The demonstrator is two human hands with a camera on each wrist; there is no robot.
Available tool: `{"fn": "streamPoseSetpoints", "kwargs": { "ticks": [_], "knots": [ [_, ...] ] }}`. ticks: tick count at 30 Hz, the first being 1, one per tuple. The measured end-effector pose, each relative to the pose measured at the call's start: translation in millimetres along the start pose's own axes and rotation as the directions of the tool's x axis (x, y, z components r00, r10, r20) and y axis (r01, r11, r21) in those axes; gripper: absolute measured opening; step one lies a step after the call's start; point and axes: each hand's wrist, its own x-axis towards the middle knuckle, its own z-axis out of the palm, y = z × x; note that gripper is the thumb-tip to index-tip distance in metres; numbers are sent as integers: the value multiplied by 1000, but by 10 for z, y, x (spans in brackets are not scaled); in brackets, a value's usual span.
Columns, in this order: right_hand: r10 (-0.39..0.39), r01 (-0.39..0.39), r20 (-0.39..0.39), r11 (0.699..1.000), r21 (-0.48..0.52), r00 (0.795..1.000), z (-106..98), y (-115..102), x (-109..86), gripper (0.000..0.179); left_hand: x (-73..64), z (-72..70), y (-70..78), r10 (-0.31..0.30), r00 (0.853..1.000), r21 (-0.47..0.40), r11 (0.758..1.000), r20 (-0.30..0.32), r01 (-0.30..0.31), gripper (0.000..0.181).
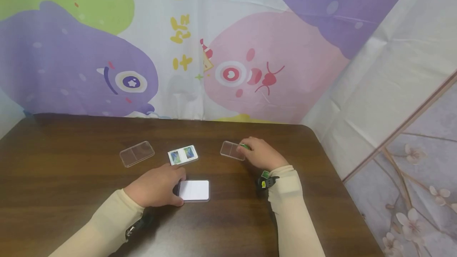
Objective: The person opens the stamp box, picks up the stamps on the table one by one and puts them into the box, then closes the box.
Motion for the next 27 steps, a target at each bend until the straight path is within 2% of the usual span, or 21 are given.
{"fn": "streamPoseSetpoints", "kwargs": {
  "ticks": [3, 7, 9, 11, 15, 18, 20, 23, 27],
  "knots": [
    [-11, 11, -4, 1000, -19, 1000, 8, 7, 9, 23, 3, 0, -5, 6, 1000, 6, 1000, -3, -6, 49],
    [9, -10, 12, 997, 75, 1000, 17, 11, 13, 21, 7, -3, -7, 14, 1000, 9, 1000, -7, -13, 49],
    [4, -11, 54, 993, 120, 999, 23, 9, 14, 19, 3, -10, -4, 14, 1000, 8, 1000, -5, -14, 49],
    [-23, 5, 127, 989, 145, 992, 34, 7, 12, 19, -1, -13, -4, 13, 1000, 3, 1000, -4, -13, 49],
    [-59, 8, 313, 987, 163, 948, 72, -2, 6, 21, -8, -10, -9, 13, 1000, 0, 1000, -7, -13, 49],
    [-47, -21, 400, 986, 164, 915, 102, -11, 2, 20, -9, 0, -16, 16, 1000, 0, 1000, -17, -16, 48],
    [-35, -37, 422, 986, 163, 906, 118, -17, 0, 17, -9, 5, -19, 20, 1000, 1, 1000, -23, -20, 48],
    [-27, -47, 431, 986, 159, 902, 134, -19, 0, 13, -7, 7, -21, 21, 999, 0, 1000, -28, -21, 48],
    [8, -63, 405, 991, 121, 914, 144, -25, -2, 10, -10, 8, -22, 22, 999, 2, 1000, -32, -22, 48]
  ]
}}
